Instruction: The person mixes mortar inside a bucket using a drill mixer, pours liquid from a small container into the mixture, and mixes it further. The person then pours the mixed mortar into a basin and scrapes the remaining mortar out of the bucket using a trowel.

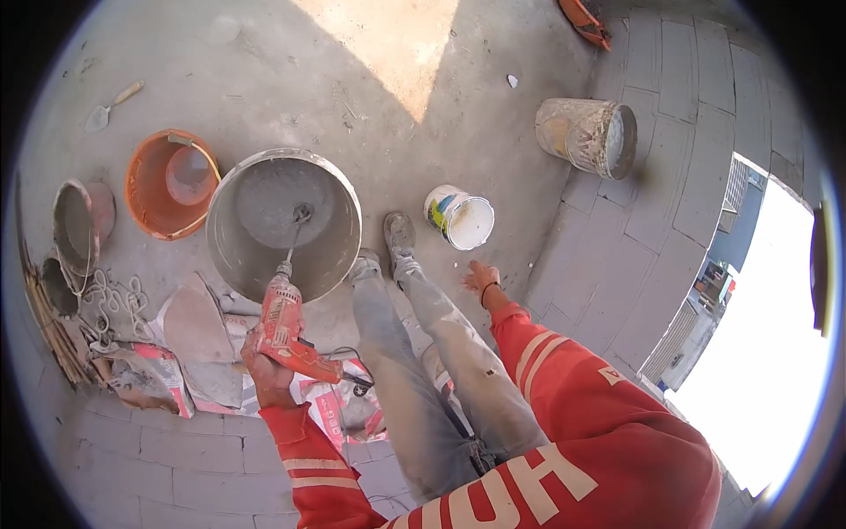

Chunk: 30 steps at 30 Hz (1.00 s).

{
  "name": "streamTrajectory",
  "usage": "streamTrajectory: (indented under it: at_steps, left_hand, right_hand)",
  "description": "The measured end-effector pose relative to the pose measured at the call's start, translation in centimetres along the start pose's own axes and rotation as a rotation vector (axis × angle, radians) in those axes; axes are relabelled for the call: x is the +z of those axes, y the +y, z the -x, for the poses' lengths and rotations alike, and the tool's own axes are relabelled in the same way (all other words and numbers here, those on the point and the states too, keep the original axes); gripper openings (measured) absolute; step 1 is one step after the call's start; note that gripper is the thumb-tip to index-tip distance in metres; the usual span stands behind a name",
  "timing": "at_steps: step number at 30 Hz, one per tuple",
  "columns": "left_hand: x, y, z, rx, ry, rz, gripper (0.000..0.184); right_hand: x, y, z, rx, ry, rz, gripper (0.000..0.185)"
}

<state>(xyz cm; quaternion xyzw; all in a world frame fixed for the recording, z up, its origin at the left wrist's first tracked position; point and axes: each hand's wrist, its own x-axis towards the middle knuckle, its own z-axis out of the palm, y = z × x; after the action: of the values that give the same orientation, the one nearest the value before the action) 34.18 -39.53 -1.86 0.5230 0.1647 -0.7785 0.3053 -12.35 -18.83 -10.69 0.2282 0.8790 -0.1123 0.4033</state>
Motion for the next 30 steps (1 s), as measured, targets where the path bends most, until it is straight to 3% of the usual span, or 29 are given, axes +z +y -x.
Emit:
streamTrajectory:
  at_steps: [4, 6, 8, 9, 12, 15, 17, 19, 21, 26, 30]
  left_hand:
    - [1.9, -0.3, 0.6, 0.002, 0.041, -0.051, 0.066]
    - [2.4, -1.0, 0.4, 0.02, 0.081, -0.047, 0.067]
    - [3.3, -1.0, 0.5, 0.071, 0.08, -0.138, 0.066]
    - [3.1, -0.9, 0.3, 0.076, 0.078, -0.153, 0.066]
    - [3.7, -1.2, 0.7, 0.114, 0.165, -0.168, 0.065]
    - [3.7, -1.4, 0.5, 0.16, 0.16, -0.184, 0.063]
    - [5.4, -2.1, 0.8, 0.226, 0.192, -0.2, 0.061]
    - [5.1, -1.9, 1.1, 0.274, 0.218, -0.203, 0.06]
    - [3.0, -2.2, -0.1, 0.286, 0.204, -0.197, 0.06]
    - [2.1, -2.6, -1.0, 0.326, 0.227, -0.127, 0.054]
    - [1.6, -3.0, -1.9, 0.367, 0.251, 0.01, 0.052]
  right_hand:
    - [0.7, 2.6, -10.5, 0.221, -0.059, -0.16, 0.061]
    - [3.2, 2.0, -13.5, 0.287, -0.043, -0.467, 0.068]
    - [5.4, 4.8, -23.1, 0.22, -0.072, -0.642, 0.069]
    - [6.2, 3.8, -22.5, 0.215, -0.044, -0.664, 0.07]
    - [6.8, 1.4, -18.4, 0.102, 0.167, -0.427, 0.074]
    - [4.7, -0.5, -16.9, -0.219, 0.42, 0.089, 0.079]
    - [2.0, -7.1, -4.7, -0.424, 0.315, 0.265, 0.076]
    - [-1.3, -9.1, -2.6, -0.836, 0.351, 0.661, 0.072]
    - [-3.6, -14.1, 6.6, -1.008, 0.285, 0.878, 0.067]
    - [-3.5, -23.2, 25.8, -1.34, 0.169, 1.301, 0.06]
    - [2.8, -26.5, 35.3, -1.477, 0.127, 1.713, 0.053]
